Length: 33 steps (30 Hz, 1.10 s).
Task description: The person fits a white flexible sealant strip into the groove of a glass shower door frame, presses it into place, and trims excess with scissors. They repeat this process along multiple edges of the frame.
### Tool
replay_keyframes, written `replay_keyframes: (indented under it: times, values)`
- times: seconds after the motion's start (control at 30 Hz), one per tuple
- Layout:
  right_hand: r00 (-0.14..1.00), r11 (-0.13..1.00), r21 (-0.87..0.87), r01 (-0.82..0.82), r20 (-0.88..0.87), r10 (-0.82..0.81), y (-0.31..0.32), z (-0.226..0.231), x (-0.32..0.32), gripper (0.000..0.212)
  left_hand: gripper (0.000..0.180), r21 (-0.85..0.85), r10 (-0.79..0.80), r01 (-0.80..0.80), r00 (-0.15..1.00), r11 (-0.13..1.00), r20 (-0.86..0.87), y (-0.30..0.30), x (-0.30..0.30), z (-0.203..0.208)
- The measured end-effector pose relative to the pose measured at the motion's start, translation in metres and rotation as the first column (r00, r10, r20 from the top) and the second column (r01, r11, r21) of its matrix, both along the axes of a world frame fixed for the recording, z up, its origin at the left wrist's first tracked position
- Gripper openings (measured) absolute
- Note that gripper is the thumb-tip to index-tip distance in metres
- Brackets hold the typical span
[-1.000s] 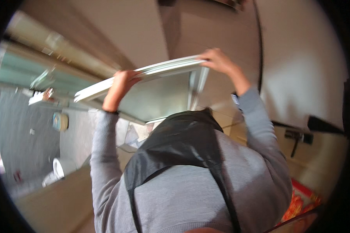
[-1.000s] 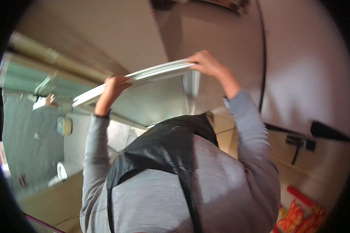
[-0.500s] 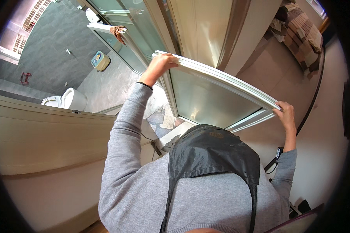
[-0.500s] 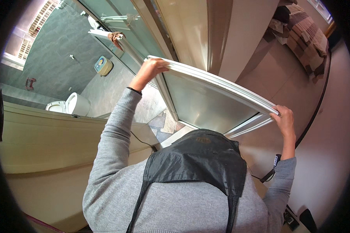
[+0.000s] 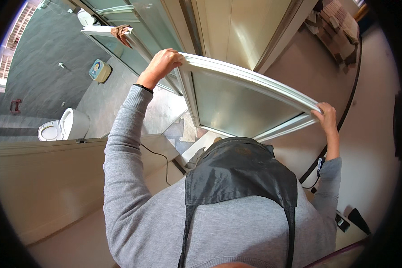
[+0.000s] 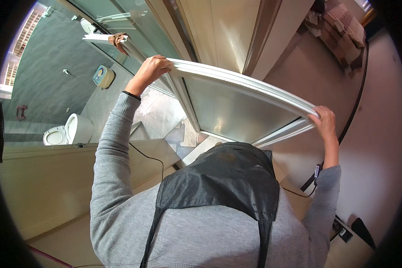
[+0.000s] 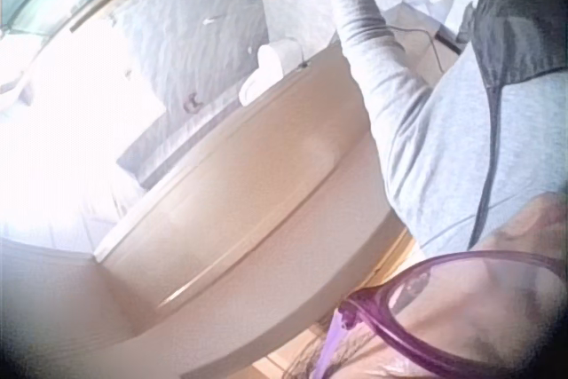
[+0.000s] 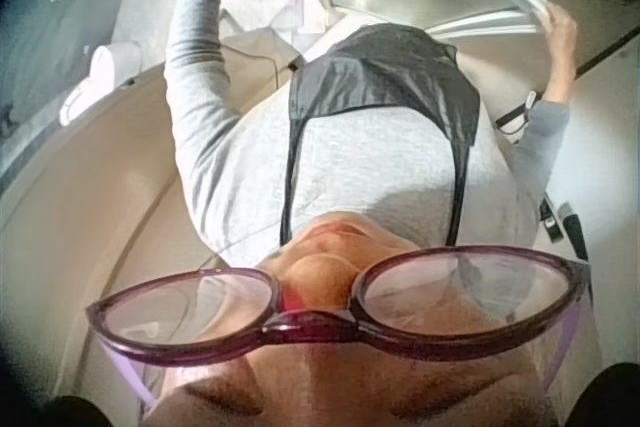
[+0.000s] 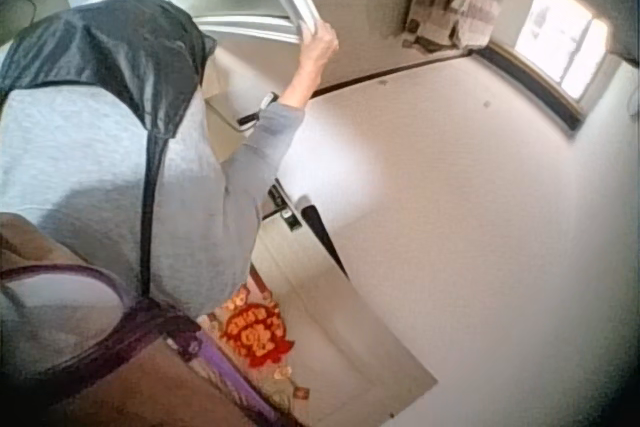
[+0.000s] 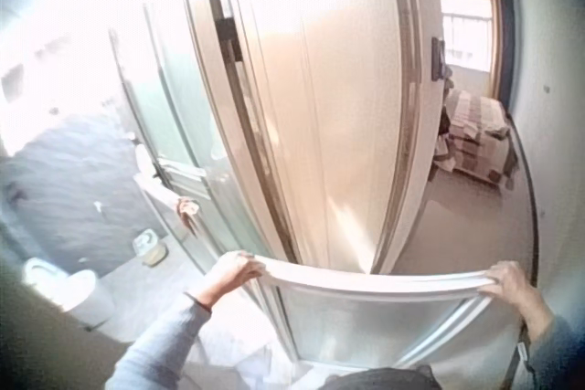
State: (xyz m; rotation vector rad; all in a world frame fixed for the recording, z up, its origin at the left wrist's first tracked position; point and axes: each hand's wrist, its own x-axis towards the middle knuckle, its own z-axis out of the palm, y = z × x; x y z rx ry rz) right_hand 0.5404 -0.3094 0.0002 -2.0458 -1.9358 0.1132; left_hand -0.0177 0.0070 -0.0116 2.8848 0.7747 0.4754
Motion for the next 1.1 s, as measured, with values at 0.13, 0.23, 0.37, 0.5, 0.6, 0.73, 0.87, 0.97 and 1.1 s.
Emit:
replay_keyframes:
  times: [0.13,0.23,0.37,0.5,0.6,0.73,0.87,0.97,1.1]
  values:
    - [0.997,0.995,-0.056,0.079,0.005,-0.078,0.000,0.001,-0.002,0.033,0.019,-0.091,0.089,-0.086,0.996,0.992,0.027,-0.004,-0.003,-0.008]
    - [0.994,0.994,-0.042,0.102,0.032,-0.101,-0.003,0.000,-0.002,0.033,0.019,-0.087,0.112,-0.106,0.991,0.991,0.070,-0.008,-0.005,-0.011]
    - [0.997,0.997,-0.004,0.081,0.005,-0.081,-0.008,-0.002,-0.001,0.030,0.024,-0.012,0.059,-0.059,0.998,0.998,0.016,-0.005,-0.003,-0.009]
    - [0.995,0.994,-0.033,0.101,0.023,-0.100,-0.008,-0.002,-0.003,0.026,0.027,-0.044,0.074,-0.080,0.989,0.996,-0.126,0.003,-0.002,-0.002]
    - [0.997,0.997,-0.017,0.069,0.029,-0.069,-0.008,-0.001,-0.004,0.029,0.031,-0.056,0.089,-0.097,0.988,0.994,-0.127,0.005,-0.007,0.000]
    - [0.995,0.997,-0.067,0.032,-0.088,-0.038,-0.016,0.003,0.004,0.029,0.032,-0.040,0.141,-0.146,0.985,0.989,-0.098,0.005,-0.015,-0.010]
    - [0.991,0.995,0.031,-0.098,-0.084,0.101,-0.017,0.004,0.010,0.030,0.035,-0.008,0.217,-0.222,0.961,0.975,-0.168,0.012,-0.016,-0.013]
    - [0.991,0.992,0.061,-0.107,-0.068,0.111,-0.015,0.002,0.005,0.031,0.043,0.110,0.246,-0.230,0.955,0.967,-0.165,0.002,-0.011,-0.011]
    - [0.988,0.919,0.385,-0.089,-0.083,0.130,-0.044,0.002,0.003,0.028,0.055,0.236,0.261,-0.271,0.963,0.933,0.074,-0.057,-0.011,-0.033]
